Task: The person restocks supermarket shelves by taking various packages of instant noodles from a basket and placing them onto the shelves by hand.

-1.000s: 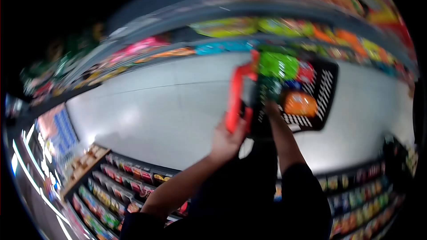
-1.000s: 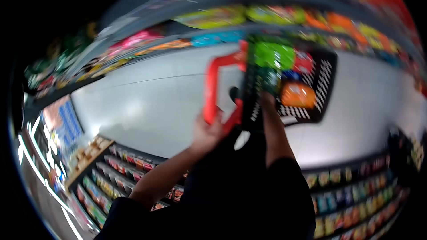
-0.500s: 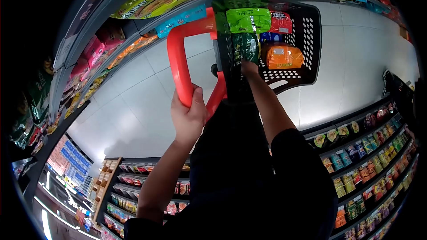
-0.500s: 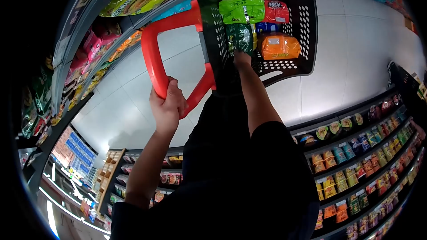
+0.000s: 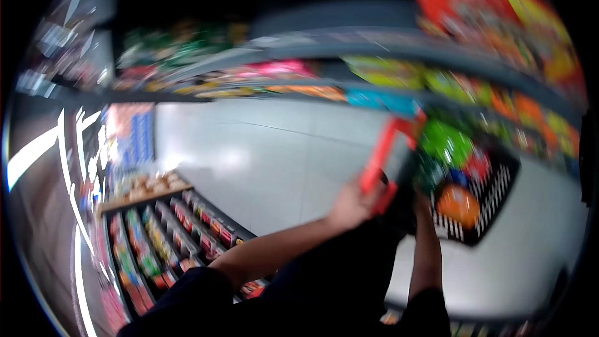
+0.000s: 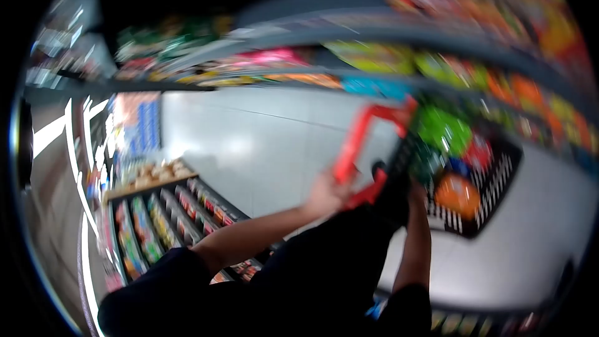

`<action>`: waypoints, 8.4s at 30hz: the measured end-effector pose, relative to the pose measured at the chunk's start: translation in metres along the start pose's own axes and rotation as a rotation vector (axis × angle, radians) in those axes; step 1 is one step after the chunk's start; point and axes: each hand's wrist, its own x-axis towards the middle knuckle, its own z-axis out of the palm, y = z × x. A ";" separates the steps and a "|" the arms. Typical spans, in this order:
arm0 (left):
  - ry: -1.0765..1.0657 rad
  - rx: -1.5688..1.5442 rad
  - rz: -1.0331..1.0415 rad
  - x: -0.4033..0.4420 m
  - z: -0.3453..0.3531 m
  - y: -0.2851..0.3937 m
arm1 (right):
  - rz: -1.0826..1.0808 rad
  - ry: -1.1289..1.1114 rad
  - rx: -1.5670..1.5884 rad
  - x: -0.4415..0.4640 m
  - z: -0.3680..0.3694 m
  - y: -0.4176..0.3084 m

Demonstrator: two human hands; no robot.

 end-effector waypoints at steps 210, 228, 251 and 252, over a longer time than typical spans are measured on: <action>-0.088 -1.194 1.087 -0.295 0.817 0.950 | -1.228 0.776 0.619 -0.438 -1.454 0.145; -0.507 -0.824 0.715 -0.229 0.725 1.011 | -0.962 1.377 0.160 -0.345 -1.520 0.069; -0.201 -0.647 1.043 -0.233 0.731 0.963 | -1.080 1.266 0.119 -0.326 -1.359 0.228; -0.115 -0.450 1.113 -0.238 0.740 0.936 | -0.957 1.145 0.102 -0.325 -1.318 0.287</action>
